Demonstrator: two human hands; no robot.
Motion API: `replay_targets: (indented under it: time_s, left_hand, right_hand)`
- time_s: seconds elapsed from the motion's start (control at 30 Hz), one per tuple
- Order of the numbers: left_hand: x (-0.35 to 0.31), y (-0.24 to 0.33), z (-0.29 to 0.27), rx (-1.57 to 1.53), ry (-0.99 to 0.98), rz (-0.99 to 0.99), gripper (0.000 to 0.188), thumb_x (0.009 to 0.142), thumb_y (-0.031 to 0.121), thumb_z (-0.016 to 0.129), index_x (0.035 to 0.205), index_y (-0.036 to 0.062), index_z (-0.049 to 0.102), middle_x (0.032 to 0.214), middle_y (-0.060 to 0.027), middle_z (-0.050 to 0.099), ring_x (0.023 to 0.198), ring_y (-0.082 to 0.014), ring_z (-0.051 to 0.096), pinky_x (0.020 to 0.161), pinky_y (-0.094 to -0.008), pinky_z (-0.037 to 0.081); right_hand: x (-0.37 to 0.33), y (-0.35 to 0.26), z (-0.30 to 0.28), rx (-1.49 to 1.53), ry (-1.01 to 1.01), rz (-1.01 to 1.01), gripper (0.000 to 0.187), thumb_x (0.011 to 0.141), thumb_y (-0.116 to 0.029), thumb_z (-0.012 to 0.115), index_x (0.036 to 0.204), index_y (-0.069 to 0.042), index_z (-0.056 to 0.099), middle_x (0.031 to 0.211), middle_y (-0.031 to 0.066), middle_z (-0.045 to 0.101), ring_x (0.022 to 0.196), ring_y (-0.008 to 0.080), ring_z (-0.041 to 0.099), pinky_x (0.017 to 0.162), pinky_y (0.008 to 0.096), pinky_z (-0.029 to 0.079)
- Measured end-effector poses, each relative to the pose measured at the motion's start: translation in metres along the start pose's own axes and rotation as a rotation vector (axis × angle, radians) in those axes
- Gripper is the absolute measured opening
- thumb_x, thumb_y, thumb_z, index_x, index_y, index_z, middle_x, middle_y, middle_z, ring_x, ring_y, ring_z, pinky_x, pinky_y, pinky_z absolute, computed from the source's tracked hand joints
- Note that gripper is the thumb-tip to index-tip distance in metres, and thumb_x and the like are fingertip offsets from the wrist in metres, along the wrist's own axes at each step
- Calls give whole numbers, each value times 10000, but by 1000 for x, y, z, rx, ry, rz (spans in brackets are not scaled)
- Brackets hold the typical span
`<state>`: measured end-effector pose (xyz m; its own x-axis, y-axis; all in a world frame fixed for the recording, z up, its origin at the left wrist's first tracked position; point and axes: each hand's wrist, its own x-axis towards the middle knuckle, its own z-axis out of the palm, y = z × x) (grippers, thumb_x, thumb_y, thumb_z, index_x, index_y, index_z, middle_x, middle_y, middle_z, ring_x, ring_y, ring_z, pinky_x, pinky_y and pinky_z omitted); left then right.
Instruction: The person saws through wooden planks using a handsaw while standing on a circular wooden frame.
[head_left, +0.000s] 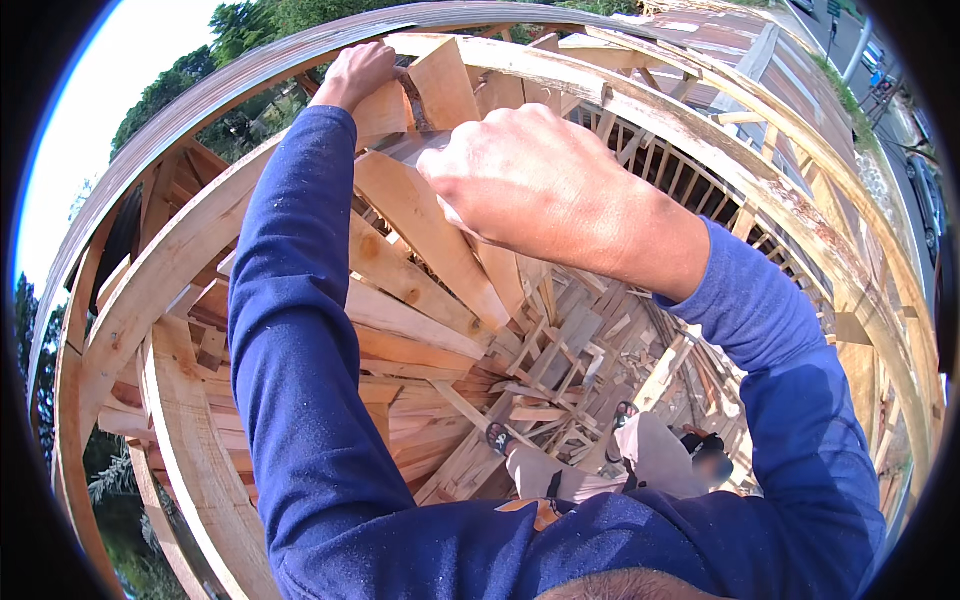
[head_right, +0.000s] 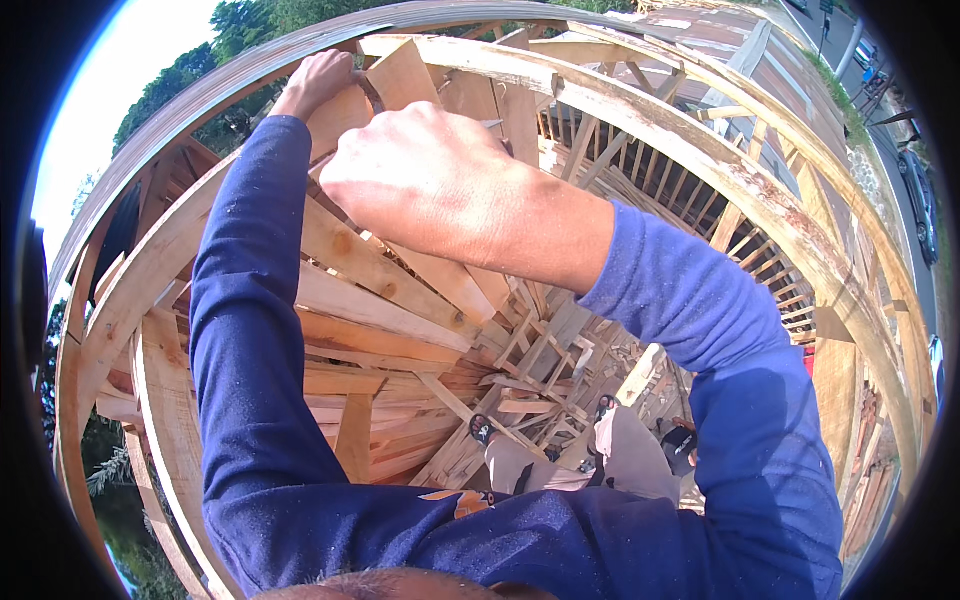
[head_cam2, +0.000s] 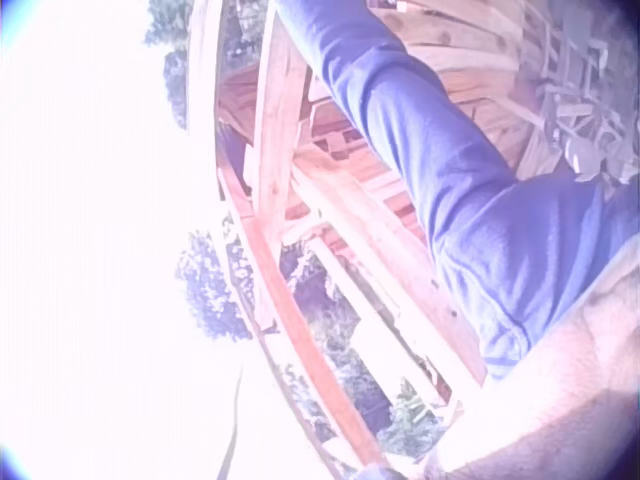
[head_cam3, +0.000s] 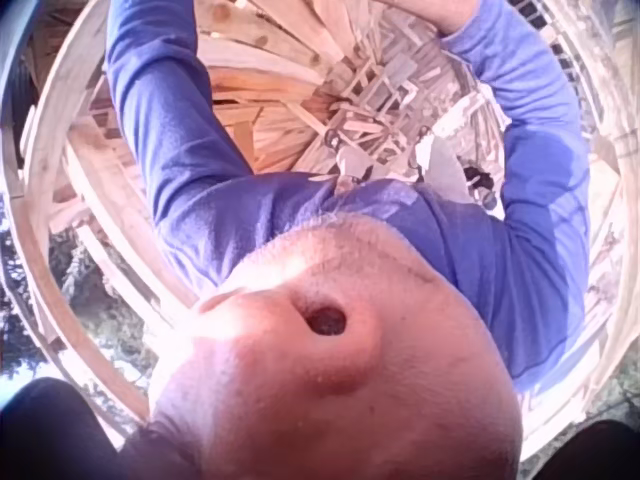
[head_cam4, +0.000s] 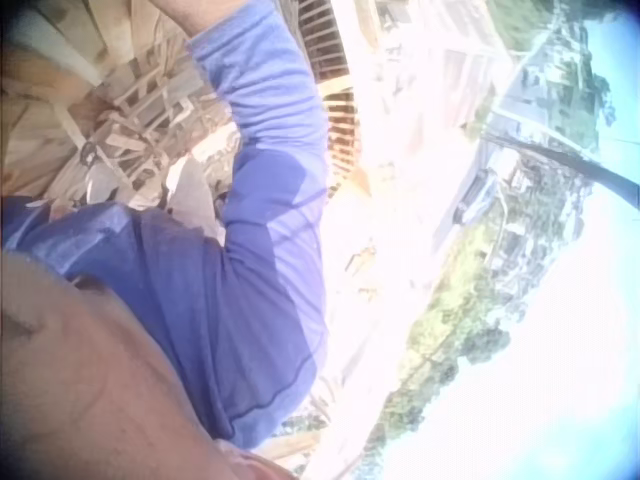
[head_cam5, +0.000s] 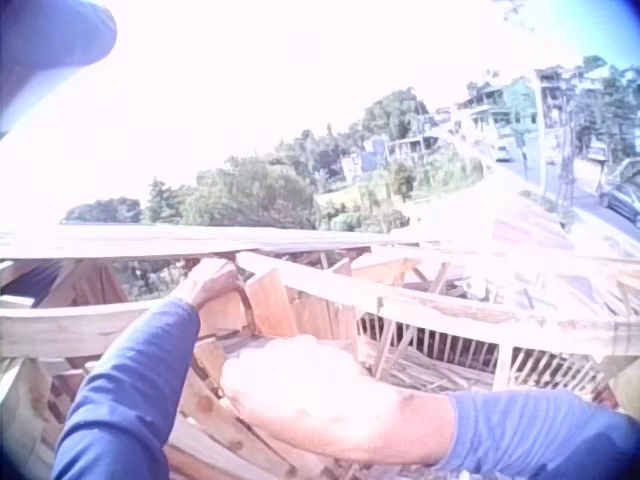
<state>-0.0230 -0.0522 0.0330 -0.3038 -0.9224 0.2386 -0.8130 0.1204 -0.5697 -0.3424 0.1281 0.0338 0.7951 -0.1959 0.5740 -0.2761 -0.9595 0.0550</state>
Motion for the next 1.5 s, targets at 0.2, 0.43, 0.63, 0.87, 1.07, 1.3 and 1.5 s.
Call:
replay_targets:
  time_s: [0.2,0.43,0.63,0.87,1.07,1.3,1.5]
  left_hand:
    - [-3,-2,8,-68,-28,-75,439,919,428,638,894,-5,709,853,-184,718,835,-357,705,730,-454,568]
    - [8,0,-9,48,56,-72,380,901,425,662,906,55,750,891,-171,732,866,-324,720,714,-431,585]
    - [-29,-38,-40,-23,220,-390,483,934,495,595,901,32,728,874,-208,713,880,-391,693,761,-472,541]
    - [-184,77,-88,-365,419,-969,570,970,547,547,870,16,728,749,-174,690,675,-338,631,654,-430,487]
    - [-301,217,61,-1248,233,-1389,640,1002,483,570,786,-115,635,620,-56,519,635,-126,424,589,-335,419]
    - [-408,419,190,-1368,-279,-1732,611,939,495,646,836,-103,717,757,-148,699,669,-193,611,668,-375,504]
    - [-456,536,242,-1394,-528,-1931,605,907,488,683,973,-113,710,859,-191,731,719,-256,688,684,-394,536]
  right_hand:
    - [-10,7,-18,-111,-26,23,110,791,-95,629,832,-46,718,789,149,702,787,297,732,675,412,601]
    - [-23,-4,-46,-210,-48,-13,124,889,-172,630,852,-54,618,688,139,648,705,304,693,621,412,552]
    - [-24,-4,-35,-148,36,-13,127,875,-174,673,907,-52,656,708,131,657,681,274,684,615,387,537]
    - [-110,25,-47,29,201,58,257,756,-92,805,986,-17,718,793,101,715,645,227,679,568,321,528]
    - [-166,23,-45,178,376,447,275,769,-72,810,1021,19,745,821,117,731,716,161,690,677,258,529]
    - [-223,34,-38,406,464,838,279,832,-141,764,1049,31,732,814,73,677,630,84,597,565,198,437]
    - [-250,47,-21,563,489,940,271,843,-135,759,1045,44,733,683,39,639,531,66,543,487,205,415]
